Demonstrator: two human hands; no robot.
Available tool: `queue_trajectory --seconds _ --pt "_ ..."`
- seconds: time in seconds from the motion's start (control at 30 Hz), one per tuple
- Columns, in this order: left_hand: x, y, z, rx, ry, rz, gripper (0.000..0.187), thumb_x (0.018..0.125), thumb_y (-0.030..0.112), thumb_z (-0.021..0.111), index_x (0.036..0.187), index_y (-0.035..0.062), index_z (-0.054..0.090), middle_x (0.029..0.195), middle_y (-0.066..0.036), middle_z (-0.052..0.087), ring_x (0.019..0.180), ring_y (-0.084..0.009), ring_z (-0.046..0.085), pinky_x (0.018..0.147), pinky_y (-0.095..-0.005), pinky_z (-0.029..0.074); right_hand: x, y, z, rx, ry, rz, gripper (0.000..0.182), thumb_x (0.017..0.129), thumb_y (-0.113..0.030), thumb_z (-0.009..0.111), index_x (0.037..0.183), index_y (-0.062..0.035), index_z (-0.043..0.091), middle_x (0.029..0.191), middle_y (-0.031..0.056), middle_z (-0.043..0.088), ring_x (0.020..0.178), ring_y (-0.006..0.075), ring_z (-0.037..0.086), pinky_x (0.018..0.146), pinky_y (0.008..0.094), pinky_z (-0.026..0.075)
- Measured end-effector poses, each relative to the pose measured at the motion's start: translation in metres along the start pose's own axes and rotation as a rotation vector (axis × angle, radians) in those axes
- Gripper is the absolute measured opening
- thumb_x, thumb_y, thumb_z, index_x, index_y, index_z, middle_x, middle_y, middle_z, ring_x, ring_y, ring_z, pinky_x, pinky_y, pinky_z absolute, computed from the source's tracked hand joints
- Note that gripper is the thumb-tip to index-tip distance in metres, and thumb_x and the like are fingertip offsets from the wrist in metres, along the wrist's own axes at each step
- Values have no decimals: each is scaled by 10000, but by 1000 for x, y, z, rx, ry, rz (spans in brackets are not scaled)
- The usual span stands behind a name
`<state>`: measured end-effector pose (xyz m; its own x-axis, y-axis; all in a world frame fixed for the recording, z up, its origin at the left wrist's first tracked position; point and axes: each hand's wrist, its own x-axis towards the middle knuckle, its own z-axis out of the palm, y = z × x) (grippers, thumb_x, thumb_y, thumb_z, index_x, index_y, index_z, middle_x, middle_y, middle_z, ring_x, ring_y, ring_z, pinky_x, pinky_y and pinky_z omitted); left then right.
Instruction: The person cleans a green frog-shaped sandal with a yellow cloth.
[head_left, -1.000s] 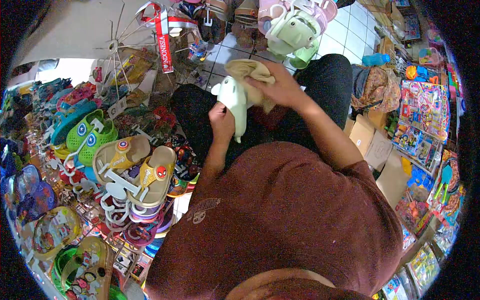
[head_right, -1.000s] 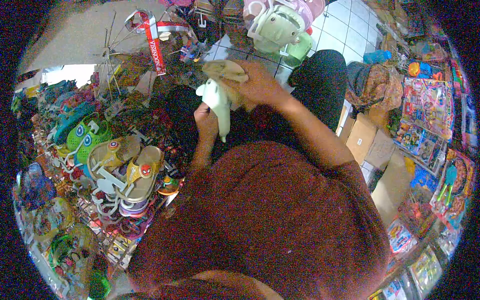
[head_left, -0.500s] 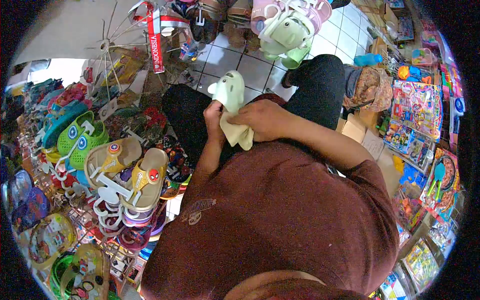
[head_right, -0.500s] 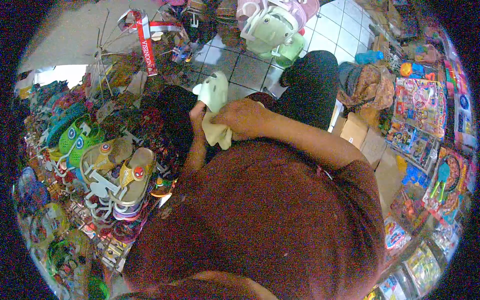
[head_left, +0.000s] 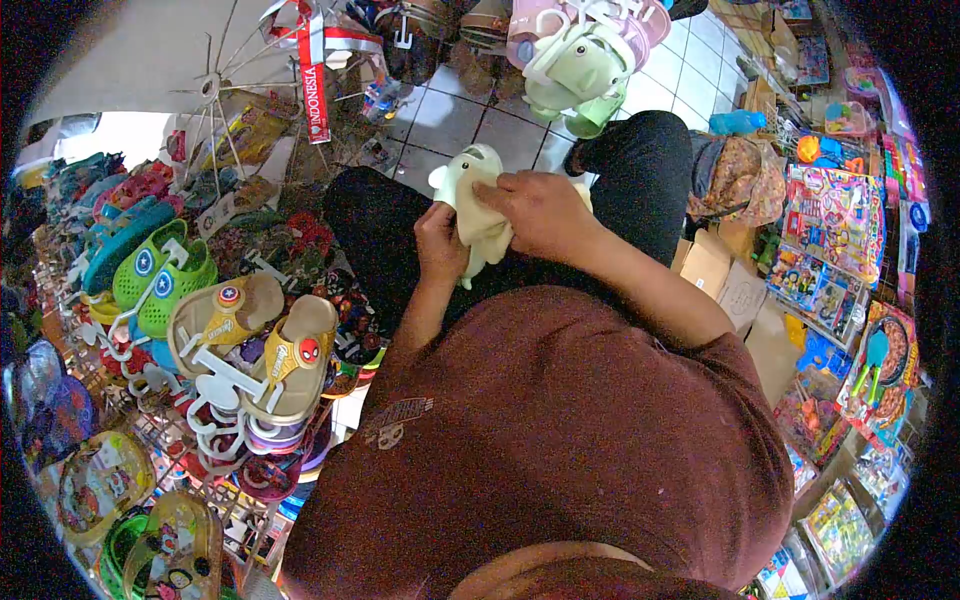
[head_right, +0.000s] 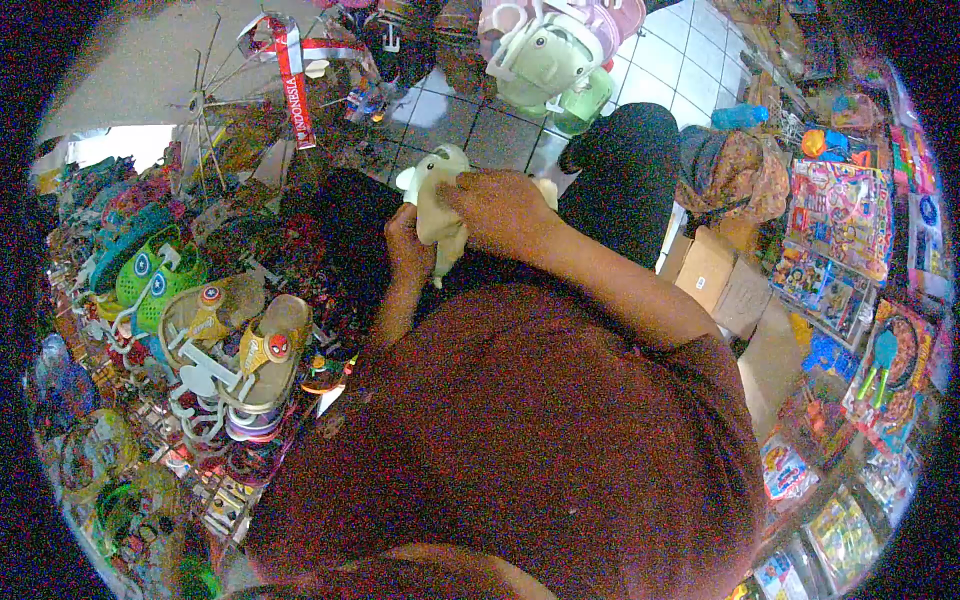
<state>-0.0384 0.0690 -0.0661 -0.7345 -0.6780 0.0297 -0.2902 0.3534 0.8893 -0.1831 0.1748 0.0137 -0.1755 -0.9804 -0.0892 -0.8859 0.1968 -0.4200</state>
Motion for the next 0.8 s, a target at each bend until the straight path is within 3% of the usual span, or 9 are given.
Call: queue_trajectory --seconds 0.1,0.2,0.3,0.33,0.43,0.5,0.63,0.7,0.8 --pt "0 -5 3 16 -14 36 126 731 -22 548 843 -43 604 766 -194 601 718 -359 625 634 -383 491 0 16 -4 177 -49 -37 291 758 -278 632 991 -103 627 1010 129 654 897 348 637 750 449 524" --pt "-1 -2 3 118 -40 129 155 729 -25 535 864 -35 610 786 -204 602 750 -386 621 663 -395 499 10 28 -34 355 82 70 351 740 -377 656 971 -113 645 900 151 662 844 347 644 731 465 520" --pt "-2 4 5 123 -42 208 156 737 -11 534 869 -30 614 812 -208 607 775 -394 619 678 -398 501 13 41 -28 148 299 67 343 755 -380 639 988 -128 647 908 142 664 813 360 646 691 468 524" --pt "-2 2 7 125 -37 199 149 743 2 540 868 -28 615 823 -206 610 781 -391 621 678 -397 501 14 40 -25 143 178 71 348 772 -365 623 1042 -145 633 934 130 665 837 351 648 685 460 529" --pt "-1 2 4 -21 -54 111 134 763 43 559 863 -25 618 836 -195 615 775 -350 633 669 -381 500 2 8 6 81 196 33 420 692 -243 683 1084 -102 624 916 119 639 828 319 632 700 404 513" --pt "5 6 -7 -66 -93 150 141 783 61 570 884 -18 631 786 -171 610 729 -269 641 658 -353 501 -13 -13 19 116 -54 -202 477 685 -257 684 1132 -111 598 925 108 641 845 305 634 707 399 514" --pt "2 -8 -2 -134 -6 94 176 773 -38 533 907 -16 645 745 -166 606 694 -256 641 656 -341 505 -4 -8 1 245 -122 -74 396 743 -359 630 1083 -157 612 924 122 653 838 346 634 732 458 520" --pt "0 -18 2 -89 30 103 195 766 -63 522 911 -20 645 780 -177 624 725 -281 653 668 -343 508 2 4 -11 382 205 -60 386 752 -363 622 1056 -126 617 950 142 651 873 360 623 750 471 502" --pt "2 2 4 -58 40 123 211 760 -66 522 931 -27 640 888 -200 651 831 -334 664 712 -360 516 14 20 -24 307 249 130 381 760 -312 621 1091 -124 610 966 163 647 899 360 621 755 468 502"
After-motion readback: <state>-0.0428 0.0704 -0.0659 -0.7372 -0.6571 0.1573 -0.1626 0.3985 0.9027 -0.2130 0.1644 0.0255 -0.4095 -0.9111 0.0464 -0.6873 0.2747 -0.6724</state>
